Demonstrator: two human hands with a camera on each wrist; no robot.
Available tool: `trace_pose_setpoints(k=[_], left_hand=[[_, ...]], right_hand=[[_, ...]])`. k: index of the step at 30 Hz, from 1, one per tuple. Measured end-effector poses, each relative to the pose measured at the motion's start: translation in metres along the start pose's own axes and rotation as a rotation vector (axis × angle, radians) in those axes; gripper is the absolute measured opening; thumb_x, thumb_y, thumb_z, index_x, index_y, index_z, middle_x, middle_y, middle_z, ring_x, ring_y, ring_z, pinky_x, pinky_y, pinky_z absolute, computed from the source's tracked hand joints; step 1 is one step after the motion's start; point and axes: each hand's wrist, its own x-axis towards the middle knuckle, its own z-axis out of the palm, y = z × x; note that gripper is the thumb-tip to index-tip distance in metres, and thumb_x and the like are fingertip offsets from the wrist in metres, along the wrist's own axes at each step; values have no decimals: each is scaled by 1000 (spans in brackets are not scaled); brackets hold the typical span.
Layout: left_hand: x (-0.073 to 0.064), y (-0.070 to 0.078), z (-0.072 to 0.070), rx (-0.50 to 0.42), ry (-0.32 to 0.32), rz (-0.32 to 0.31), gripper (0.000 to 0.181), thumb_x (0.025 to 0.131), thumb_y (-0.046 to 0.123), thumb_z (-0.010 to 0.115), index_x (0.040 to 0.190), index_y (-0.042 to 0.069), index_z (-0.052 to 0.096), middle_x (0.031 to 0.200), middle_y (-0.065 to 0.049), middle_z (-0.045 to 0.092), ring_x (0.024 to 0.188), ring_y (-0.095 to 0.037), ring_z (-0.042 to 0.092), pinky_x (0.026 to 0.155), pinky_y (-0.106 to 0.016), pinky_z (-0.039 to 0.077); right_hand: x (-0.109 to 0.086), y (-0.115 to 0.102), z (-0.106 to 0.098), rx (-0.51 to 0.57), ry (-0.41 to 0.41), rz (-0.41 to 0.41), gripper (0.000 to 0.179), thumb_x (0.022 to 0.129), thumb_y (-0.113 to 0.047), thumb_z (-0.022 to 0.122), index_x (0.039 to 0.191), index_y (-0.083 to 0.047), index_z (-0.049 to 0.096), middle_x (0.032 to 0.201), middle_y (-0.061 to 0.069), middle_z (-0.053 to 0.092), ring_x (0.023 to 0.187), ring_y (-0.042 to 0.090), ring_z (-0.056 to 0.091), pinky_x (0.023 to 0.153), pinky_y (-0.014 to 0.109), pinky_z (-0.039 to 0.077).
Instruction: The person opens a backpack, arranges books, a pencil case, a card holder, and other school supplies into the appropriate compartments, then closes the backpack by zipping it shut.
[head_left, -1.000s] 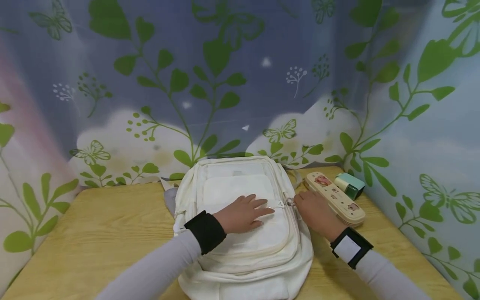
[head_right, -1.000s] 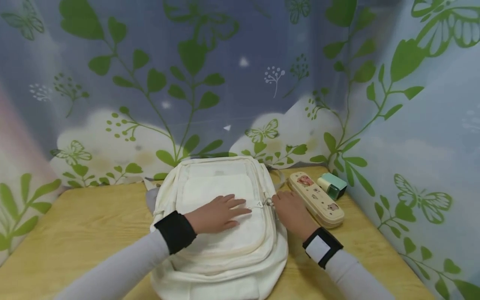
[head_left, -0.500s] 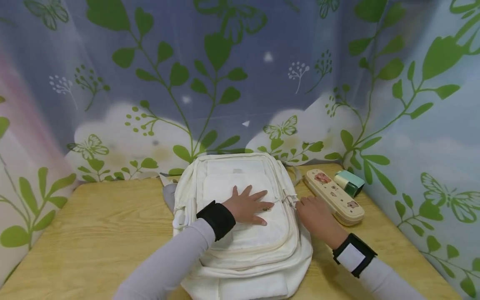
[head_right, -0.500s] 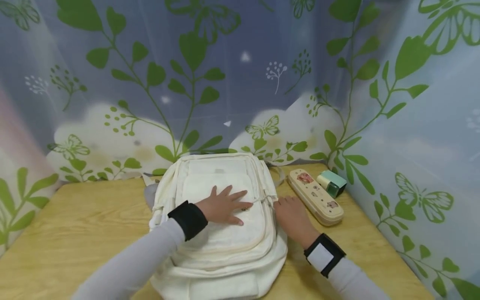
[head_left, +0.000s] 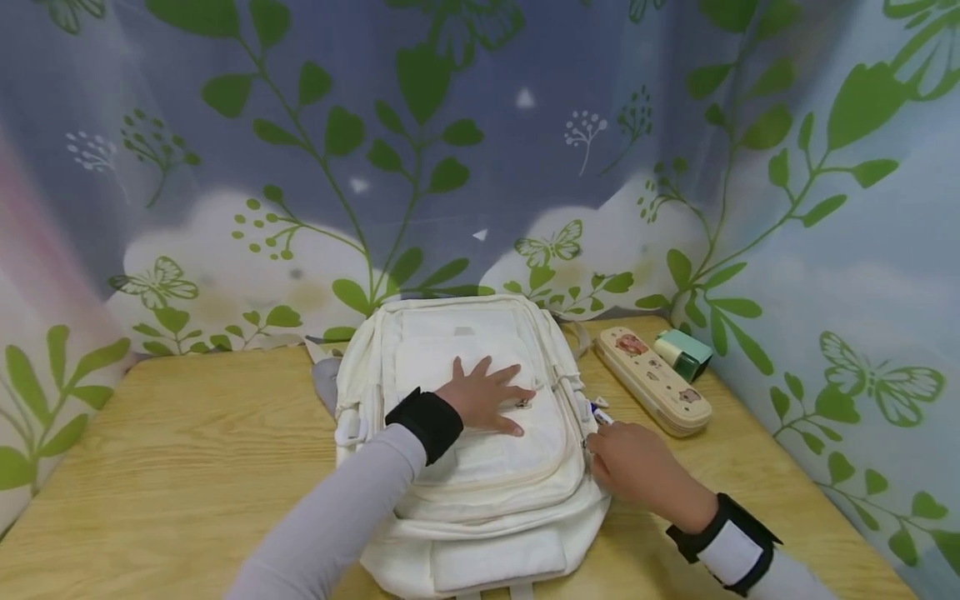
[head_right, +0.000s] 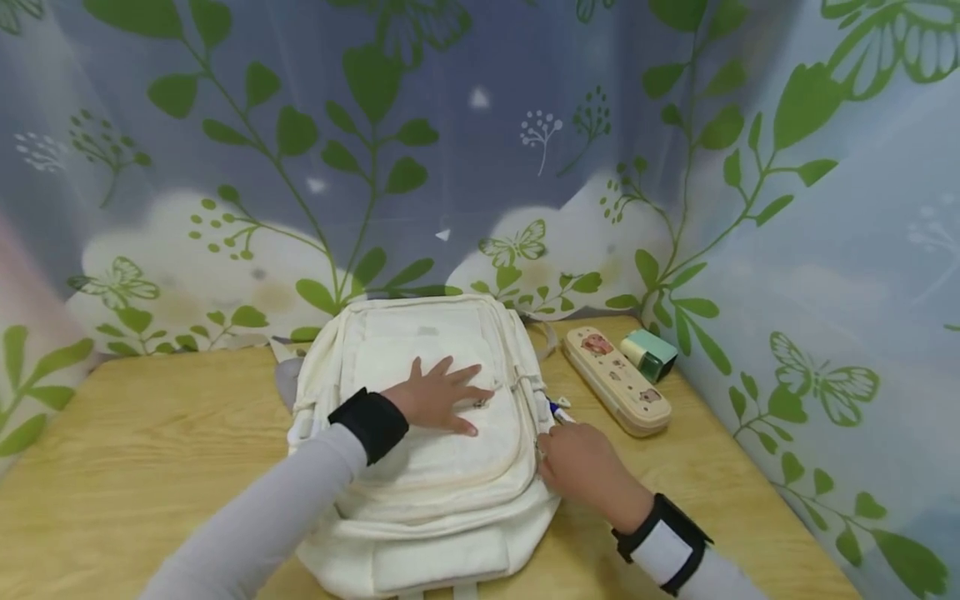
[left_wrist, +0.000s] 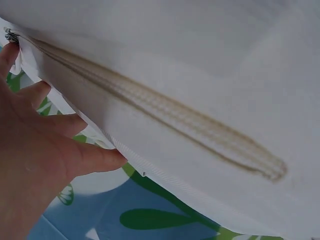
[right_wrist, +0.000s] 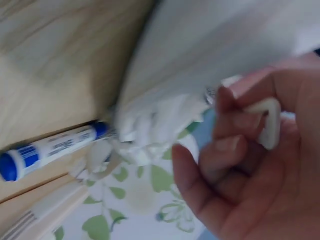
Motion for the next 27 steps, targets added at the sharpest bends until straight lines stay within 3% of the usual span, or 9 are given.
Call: trace_pose_setpoints(k=[5, 12, 19, 23, 27], left_hand=[[-3, 4, 2, -9, 1, 2, 64, 84, 64, 50, 142, 44, 31, 158, 6, 9, 144, -38, 5, 106, -70, 6], [-3, 7, -3, 16, 5, -25, 63, 84, 63, 50, 141, 47, 30, 158, 8, 8, 145, -37, 4, 107, -70, 6], [-2, 11, -3, 27, 20, -43, 64, 82, 64, 52, 141, 46, 32, 158, 8, 10, 144, -37, 7, 106, -70, 8], [-4, 14, -2, 38, 21, -58, 62, 83, 64, 51, 140, 46, 34, 158, 8, 12, 144, -38, 8, 106, -70, 9], [-4, 13, -2, 34, 32, -78, 61, 84, 63, 50, 140, 46, 35, 158, 7, 12, 144, -38, 8, 106, -70, 10]], right_hand=[[-14, -13, -18, 188, -150, -6, 27, 80, -10, 58, 61, -21, 42, 55, -11, 33, 52, 3, 30, 47, 19, 25], [-16, -41, -40, 479, -290, -195, 31, 89, -7, 55, 64, -21, 42, 60, -14, 27, 53, -1, 23, 52, 15, 23], [3, -82, -43, 479, -233, -362, 29, 88, -8, 56, 64, -20, 43, 60, -14, 28, 54, -3, 22, 53, 12, 22], [12, -100, -41, 444, -192, -403, 27, 87, -9, 56, 65, -21, 46, 60, -15, 31, 54, -3, 26, 54, 11, 24], [22, -118, -37, 454, -171, -390, 22, 88, -10, 56, 68, -21, 51, 61, -15, 38, 57, -5, 33, 55, 10, 28]])
